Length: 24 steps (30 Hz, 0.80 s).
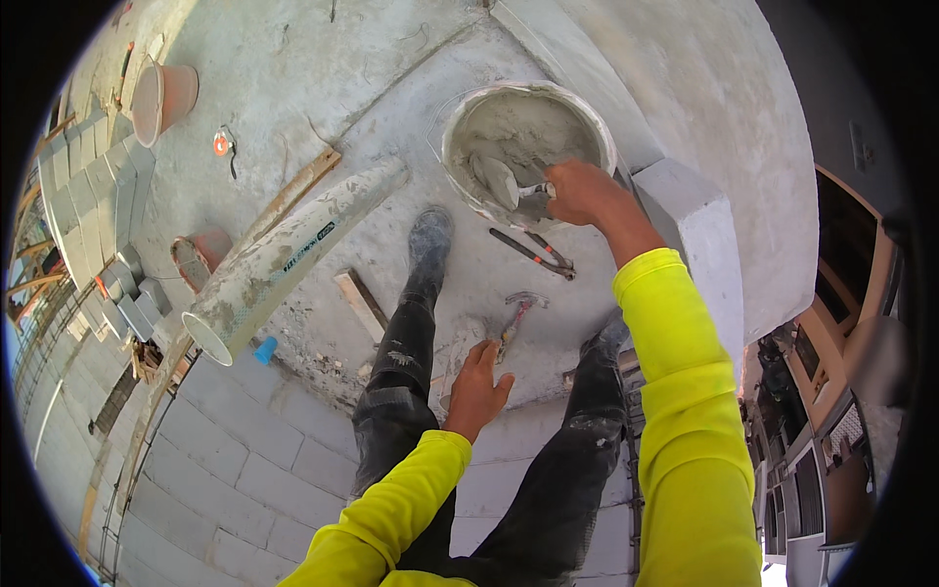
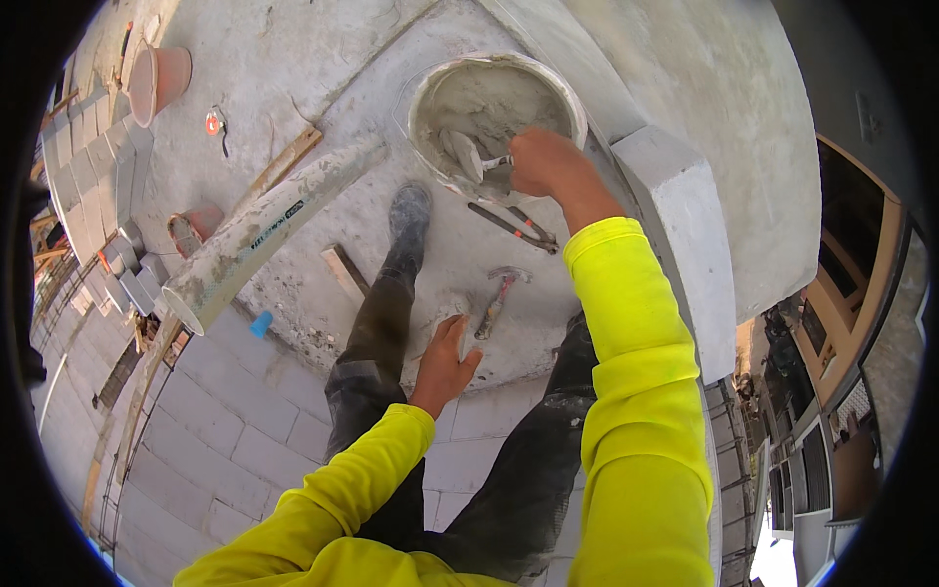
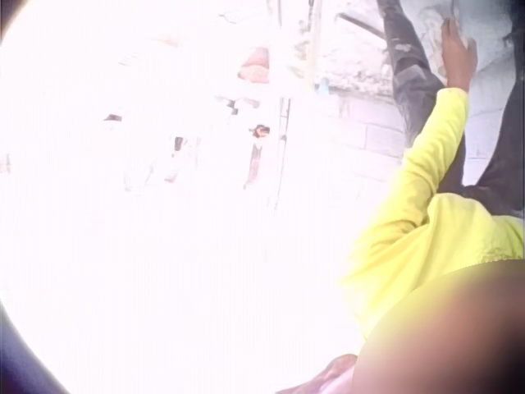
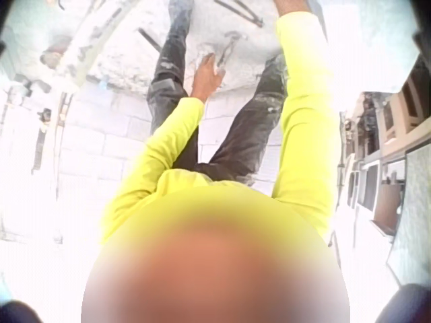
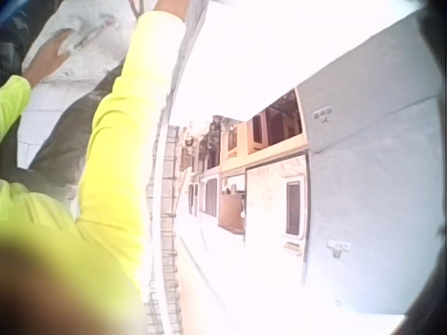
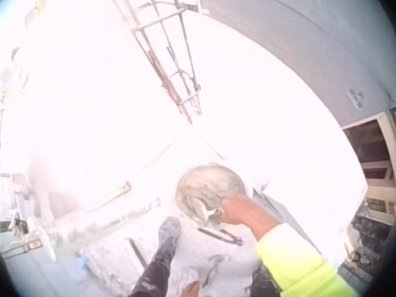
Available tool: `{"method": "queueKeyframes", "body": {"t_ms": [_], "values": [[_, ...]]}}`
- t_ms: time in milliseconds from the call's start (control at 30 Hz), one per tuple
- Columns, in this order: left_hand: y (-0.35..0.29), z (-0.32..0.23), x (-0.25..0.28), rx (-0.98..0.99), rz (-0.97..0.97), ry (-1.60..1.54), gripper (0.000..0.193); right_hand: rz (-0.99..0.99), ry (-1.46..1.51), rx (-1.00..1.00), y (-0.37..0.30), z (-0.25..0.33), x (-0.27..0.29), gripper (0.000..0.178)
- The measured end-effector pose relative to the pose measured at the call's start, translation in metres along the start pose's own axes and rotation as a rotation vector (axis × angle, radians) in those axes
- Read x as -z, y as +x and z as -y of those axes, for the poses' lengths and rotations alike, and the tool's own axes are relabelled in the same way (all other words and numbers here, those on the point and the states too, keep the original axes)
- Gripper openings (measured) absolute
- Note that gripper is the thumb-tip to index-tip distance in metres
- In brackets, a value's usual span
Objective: The person applies mortar to a concrete ledge using a trowel, places a white stone slab, and repeatedly checks and adjusts its level with a spirit level and hammer. The person also smooths the mortar around the slab edges.
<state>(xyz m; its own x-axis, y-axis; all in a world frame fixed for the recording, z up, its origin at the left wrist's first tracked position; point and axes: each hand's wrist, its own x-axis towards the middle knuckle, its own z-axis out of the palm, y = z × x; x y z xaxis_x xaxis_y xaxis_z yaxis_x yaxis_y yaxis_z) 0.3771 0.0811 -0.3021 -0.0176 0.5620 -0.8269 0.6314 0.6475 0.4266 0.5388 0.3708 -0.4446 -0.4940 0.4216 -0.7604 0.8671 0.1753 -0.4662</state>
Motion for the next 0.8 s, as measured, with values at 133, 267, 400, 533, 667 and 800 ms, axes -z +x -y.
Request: {"method": "queueKeyframes", "body": {"t_ms": [133, 267, 400, 533, 667, 800], "values": [[-0.001, -0.001, 0.002, -0.015, 0.021, 0.013, 0.059, -0.105, 0.290, 0.177, -0.025, -0.025, 0.000, 0.034], [-0.003, 0.004, -0.009, -0.048, 0.017, 0.057, 0.057, -0.063, 0.498, 0.268, -0.091, -0.051, 0.009, 0.026], [0.002, 0.003, -0.022, -0.080, 0.061, 0.238, 0.057, -0.149, 0.587, 0.217, -0.201, -0.102, 0.018, 0.018], [0.013, -0.036, -0.034, -0.278, 0.017, 0.340, 0.059, -0.348, 0.448, 0.113, -0.336, -0.198, 0.024, 0.017], [0.035, -0.127, -0.084, -0.577, -0.022, 0.428, 0.062, -0.372, 0.273, -0.196, -0.455, -0.306, -0.001, 0.020], [0.074, -0.236, -0.173, -0.830, -0.054, 0.500, 0.083, -0.280, 0.165, -0.378, -0.508, -0.401, -0.067, 0.033]]}}
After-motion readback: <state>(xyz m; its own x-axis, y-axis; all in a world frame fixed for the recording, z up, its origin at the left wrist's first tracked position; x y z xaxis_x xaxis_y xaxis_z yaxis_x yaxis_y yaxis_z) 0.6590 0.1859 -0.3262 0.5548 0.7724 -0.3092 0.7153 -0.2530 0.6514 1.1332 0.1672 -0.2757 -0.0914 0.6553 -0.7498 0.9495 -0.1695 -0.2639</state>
